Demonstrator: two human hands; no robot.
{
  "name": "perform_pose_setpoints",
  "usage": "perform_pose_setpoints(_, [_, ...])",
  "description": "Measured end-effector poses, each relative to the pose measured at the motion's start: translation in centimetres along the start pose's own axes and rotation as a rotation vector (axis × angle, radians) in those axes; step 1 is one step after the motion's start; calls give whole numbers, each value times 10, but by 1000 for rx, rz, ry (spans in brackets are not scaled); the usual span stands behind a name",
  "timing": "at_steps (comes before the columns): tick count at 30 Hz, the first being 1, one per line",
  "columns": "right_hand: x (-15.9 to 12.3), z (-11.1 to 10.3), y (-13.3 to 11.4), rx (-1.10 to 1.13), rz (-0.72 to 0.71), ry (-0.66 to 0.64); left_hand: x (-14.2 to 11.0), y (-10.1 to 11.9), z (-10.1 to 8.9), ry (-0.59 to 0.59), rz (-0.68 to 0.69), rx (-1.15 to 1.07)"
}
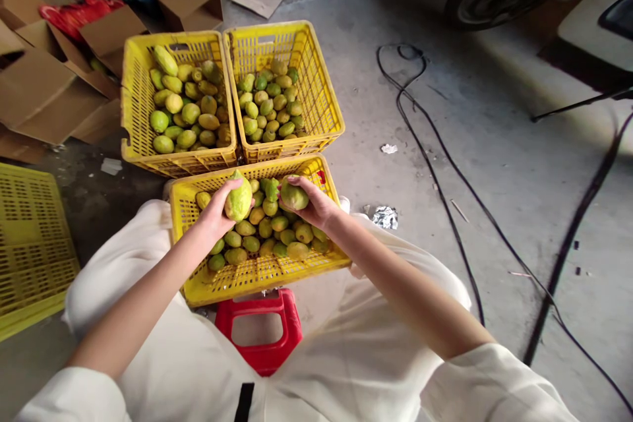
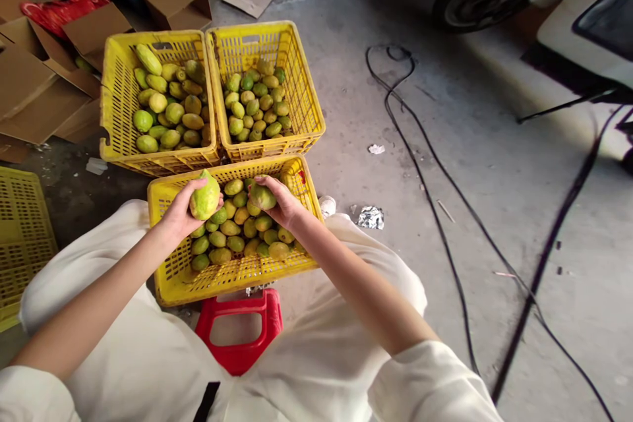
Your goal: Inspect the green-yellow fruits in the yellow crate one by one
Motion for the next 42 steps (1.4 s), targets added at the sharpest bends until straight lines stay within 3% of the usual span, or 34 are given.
perform_pose_setpoints(5, [1,2,1,-20,-5,-33,1,2,2,-25,-19,8])
perform_pose_setpoints(10, [0,4,2,14,17,-52,-1,-2,5,-102,-136,-43])
perform_pose_setpoints(15, [-2,2,0,114,94,-17,-3,-5,0,-83,-211,-78])
perform_pose_setpoints(26, [-6,10,-4,70,12,-6,-4,-2,7,-145,-143,-9])
perform_pose_setpoints(36, [2,-6,-3,63,50,39,-2,2,1,-55,-74,-31])
perform_pose_setpoints(42, [2,-4,-2,73,52,29,-1,-3,3,-76,-161,-78])
Point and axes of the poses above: each hand's wrist, its own x-axis towards the middle knuckle, its own z-axis out of the palm, y = z × x, the point moved 7 cm from there along x, towards the middle knuckle, and after that the axes turned 5 degrees about y, right-handed, at the moved point
